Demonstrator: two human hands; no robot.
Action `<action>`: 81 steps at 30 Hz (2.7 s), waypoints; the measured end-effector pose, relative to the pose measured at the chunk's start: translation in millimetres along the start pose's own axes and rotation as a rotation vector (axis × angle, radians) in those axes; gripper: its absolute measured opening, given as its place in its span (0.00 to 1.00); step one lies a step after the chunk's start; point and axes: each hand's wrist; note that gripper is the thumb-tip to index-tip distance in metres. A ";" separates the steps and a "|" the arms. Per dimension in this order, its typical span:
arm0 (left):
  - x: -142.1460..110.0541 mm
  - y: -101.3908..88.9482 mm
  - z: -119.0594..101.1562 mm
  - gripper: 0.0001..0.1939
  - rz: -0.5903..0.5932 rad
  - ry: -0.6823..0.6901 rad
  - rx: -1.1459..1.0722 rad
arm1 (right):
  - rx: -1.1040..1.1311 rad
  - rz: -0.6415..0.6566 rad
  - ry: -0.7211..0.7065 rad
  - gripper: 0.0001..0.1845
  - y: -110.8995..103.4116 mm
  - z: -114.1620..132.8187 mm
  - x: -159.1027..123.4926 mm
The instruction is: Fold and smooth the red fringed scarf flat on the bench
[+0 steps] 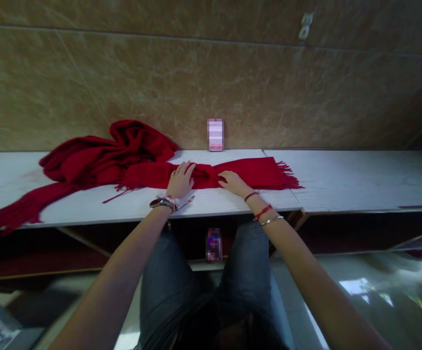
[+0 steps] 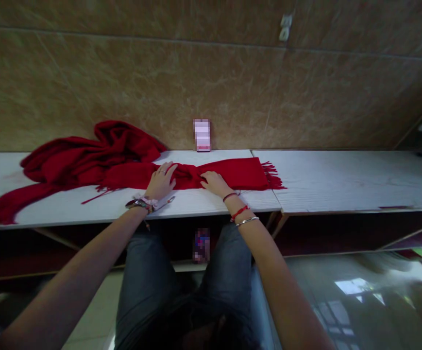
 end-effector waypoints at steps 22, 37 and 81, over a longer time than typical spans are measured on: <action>41.7 -9.2 -32.1 0.17 0.249 0.495 0.083 | 0.003 -0.099 0.067 0.11 -2.3 -6.2 -9.9; 50.3 -32.5 0.6 0.15 0.158 0.318 0.258 | 0.019 -0.051 0.129 0.05 -5.1 -10.5 -9.7; 1.9 6.2 11.6 0.20 0.311 0.263 -0.177 | -0.230 -0.001 0.377 0.21 -47.2 -92.7 -64.6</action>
Point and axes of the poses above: each hand's wrist, its own x-axis towards the middle knuckle, its own y-axis out of the palm, z = x × y, and after that the axes turned 8 degrees about -y, right-handed
